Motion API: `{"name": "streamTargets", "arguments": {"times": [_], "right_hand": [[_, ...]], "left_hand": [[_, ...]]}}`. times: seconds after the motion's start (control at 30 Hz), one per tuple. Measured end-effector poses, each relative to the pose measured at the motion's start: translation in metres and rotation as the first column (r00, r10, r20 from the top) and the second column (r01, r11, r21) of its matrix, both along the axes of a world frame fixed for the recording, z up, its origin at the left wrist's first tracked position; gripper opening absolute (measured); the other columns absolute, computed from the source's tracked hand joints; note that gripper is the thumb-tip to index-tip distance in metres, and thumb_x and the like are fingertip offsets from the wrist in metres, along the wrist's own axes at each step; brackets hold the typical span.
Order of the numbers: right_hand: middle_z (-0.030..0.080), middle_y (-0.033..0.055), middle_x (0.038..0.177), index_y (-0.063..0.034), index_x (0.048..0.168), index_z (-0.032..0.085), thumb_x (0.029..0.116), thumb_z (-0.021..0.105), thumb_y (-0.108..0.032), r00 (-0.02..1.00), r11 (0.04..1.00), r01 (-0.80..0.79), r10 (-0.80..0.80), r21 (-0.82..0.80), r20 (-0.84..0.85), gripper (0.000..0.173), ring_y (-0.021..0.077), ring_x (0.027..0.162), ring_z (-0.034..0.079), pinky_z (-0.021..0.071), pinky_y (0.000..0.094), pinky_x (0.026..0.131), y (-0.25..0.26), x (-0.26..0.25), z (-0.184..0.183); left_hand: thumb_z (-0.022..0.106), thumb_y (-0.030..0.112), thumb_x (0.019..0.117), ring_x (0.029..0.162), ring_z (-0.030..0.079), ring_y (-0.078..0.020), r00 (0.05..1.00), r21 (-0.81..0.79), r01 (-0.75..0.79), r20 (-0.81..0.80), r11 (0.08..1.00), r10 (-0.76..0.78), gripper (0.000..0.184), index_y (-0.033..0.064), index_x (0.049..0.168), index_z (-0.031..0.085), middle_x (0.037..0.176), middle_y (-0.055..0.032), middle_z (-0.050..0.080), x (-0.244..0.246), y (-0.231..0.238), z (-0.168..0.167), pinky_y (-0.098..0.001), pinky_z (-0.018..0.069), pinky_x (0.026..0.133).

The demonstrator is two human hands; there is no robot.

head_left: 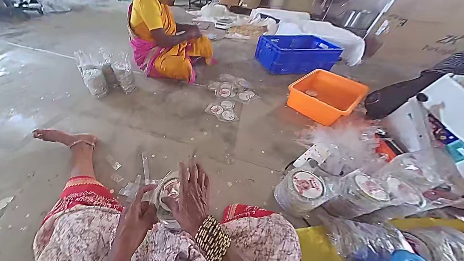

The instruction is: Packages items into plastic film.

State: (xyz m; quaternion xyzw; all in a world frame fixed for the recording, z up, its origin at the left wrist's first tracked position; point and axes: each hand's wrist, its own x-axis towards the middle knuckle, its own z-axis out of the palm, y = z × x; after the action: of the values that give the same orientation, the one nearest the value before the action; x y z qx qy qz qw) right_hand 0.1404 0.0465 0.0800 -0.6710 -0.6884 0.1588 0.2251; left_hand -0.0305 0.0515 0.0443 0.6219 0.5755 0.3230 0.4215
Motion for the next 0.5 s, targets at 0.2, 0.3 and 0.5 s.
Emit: {"name": "streamTargets", "arguments": {"times": [0.2,0.3,0.5], "right_hand": [[0.060,0.0198,0.141,-0.0042,0.151,0.045,0.1042,0.052,-0.047,0.987,0.929,0.052,-0.103,-0.366,-0.123,0.064,0.0327,0.133,0.056,0.0420,0.0516,0.111,0.017,0.024,0.015],[0.062,0.0207,0.137,-0.0058,0.149,0.048,0.1082,0.045,-0.031,0.994,0.943,0.043,-0.075,-0.329,-0.083,0.048,0.0349,0.130,0.058,0.0438,0.0525,0.109,0.021,0.020,0.017],[0.066,0.0211,0.129,-0.0055,0.142,0.056,0.1064,0.048,-0.025,0.994,0.966,-0.011,-0.017,-0.258,-0.105,0.042,0.0359,0.125,0.062,0.0474,0.0533,0.105,0.017,0.031,0.017]], "left_hand": [[0.052,0.009,0.0996,0.056,0.068,-0.0161,0.993,-0.032,-0.024,0.114,0.999,0.027,0.055,0.0016,0.152,0.034,0.070,-0.0096,0.067,0.006,-0.008,0.000,-0.0345,0.0602,0.058],[0.048,0.003,0.1001,0.056,0.066,-0.0132,0.978,-0.080,-0.077,0.189,0.994,0.091,0.054,0.0003,0.152,0.032,0.070,-0.0085,0.065,0.010,-0.012,0.002,-0.0307,0.0578,0.056],[0.046,0.003,0.0954,0.052,0.061,-0.0131,0.965,-0.076,-0.131,0.219,0.988,0.145,0.053,-0.0002,0.148,0.038,0.069,-0.0067,0.060,0.019,-0.015,0.013,-0.0316,0.0549,0.053]]}}
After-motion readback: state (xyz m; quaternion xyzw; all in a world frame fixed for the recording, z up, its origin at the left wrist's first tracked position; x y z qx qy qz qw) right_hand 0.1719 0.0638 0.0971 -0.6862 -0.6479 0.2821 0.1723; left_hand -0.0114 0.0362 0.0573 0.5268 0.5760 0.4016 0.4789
